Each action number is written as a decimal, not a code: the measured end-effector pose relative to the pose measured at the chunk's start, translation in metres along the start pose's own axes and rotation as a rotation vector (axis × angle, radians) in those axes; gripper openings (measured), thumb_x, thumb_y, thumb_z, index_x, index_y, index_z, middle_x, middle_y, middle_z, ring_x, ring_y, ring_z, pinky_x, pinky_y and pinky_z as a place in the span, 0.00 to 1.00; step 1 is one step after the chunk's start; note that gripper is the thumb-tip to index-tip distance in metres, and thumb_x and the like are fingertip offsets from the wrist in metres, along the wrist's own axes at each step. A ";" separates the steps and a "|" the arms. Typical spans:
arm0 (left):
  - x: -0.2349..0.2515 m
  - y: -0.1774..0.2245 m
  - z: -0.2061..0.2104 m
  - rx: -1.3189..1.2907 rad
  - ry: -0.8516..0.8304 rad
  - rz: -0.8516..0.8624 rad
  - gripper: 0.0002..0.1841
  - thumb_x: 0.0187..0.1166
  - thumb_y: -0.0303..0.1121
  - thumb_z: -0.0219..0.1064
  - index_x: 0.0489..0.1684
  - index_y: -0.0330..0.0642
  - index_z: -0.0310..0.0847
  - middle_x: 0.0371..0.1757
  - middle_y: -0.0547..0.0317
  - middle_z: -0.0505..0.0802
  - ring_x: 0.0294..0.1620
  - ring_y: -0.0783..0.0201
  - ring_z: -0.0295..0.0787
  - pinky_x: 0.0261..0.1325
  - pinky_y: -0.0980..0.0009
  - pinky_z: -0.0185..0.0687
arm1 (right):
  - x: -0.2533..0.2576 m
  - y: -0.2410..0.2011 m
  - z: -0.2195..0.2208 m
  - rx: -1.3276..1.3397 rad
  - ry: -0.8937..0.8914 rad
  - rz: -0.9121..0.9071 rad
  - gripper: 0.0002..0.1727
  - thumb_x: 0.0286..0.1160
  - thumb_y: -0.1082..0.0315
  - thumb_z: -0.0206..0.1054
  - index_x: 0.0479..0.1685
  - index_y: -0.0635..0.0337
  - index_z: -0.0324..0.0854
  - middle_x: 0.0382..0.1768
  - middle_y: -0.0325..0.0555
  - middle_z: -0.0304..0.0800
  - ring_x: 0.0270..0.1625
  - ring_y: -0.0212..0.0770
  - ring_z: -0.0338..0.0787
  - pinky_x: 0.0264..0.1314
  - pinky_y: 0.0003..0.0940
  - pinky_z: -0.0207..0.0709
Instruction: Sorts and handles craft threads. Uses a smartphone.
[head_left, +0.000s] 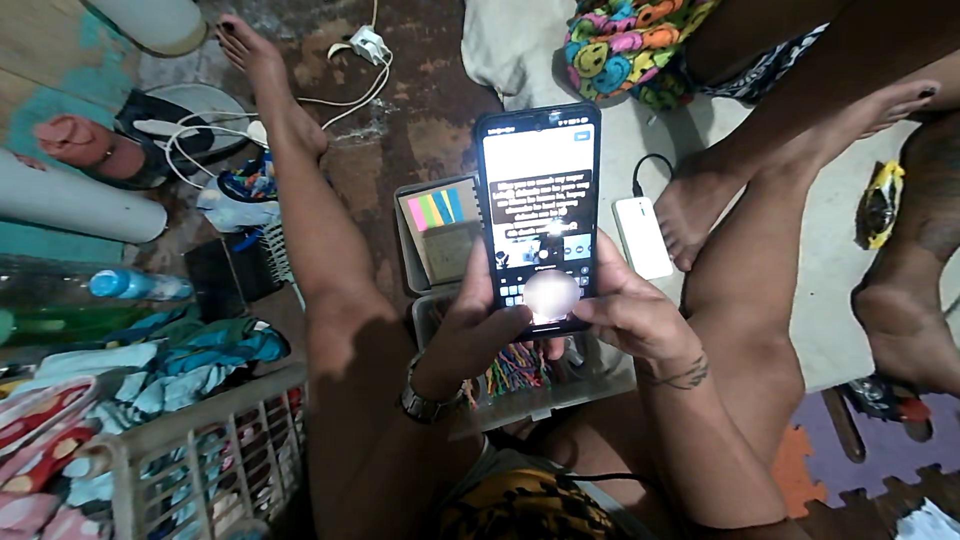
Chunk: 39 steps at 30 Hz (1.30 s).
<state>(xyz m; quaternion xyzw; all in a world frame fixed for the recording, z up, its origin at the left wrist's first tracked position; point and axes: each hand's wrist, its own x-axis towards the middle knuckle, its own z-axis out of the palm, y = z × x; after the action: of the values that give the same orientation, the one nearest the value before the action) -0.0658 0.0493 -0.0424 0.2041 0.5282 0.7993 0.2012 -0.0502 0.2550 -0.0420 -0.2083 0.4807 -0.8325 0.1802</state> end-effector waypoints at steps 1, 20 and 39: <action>0.000 0.000 0.000 -0.007 0.010 -0.005 0.23 0.73 0.22 0.57 0.67 0.53 0.65 0.45 0.76 0.92 0.38 0.79 0.91 0.40 0.80 0.90 | 0.000 0.000 0.000 0.015 -0.005 -0.004 0.29 0.81 0.70 0.55 0.80 0.35 0.59 0.59 0.35 0.89 0.47 0.34 0.94 0.42 0.28 0.91; 0.000 -0.004 -0.003 -0.067 -0.045 0.034 0.32 0.75 0.22 0.57 0.79 0.60 0.58 0.54 0.72 0.91 0.45 0.76 0.91 0.45 0.78 0.90 | 0.000 -0.001 -0.001 -0.005 -0.030 -0.013 0.34 0.75 0.76 0.53 0.81 0.35 0.58 0.59 0.36 0.89 0.49 0.35 0.94 0.44 0.29 0.91; -0.002 0.000 -0.003 0.098 -0.013 -0.041 0.30 0.69 0.22 0.60 0.73 0.50 0.61 0.48 0.77 0.90 0.40 0.81 0.90 0.43 0.81 0.89 | 0.000 -0.002 -0.004 0.028 -0.046 -0.008 0.33 0.76 0.75 0.55 0.81 0.35 0.58 0.59 0.36 0.89 0.48 0.35 0.94 0.44 0.30 0.91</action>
<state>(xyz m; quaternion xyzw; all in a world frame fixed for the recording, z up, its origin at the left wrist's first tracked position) -0.0652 0.0460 -0.0434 0.2080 0.5696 0.7668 0.2105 -0.0518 0.2587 -0.0420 -0.2269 0.4640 -0.8347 0.1908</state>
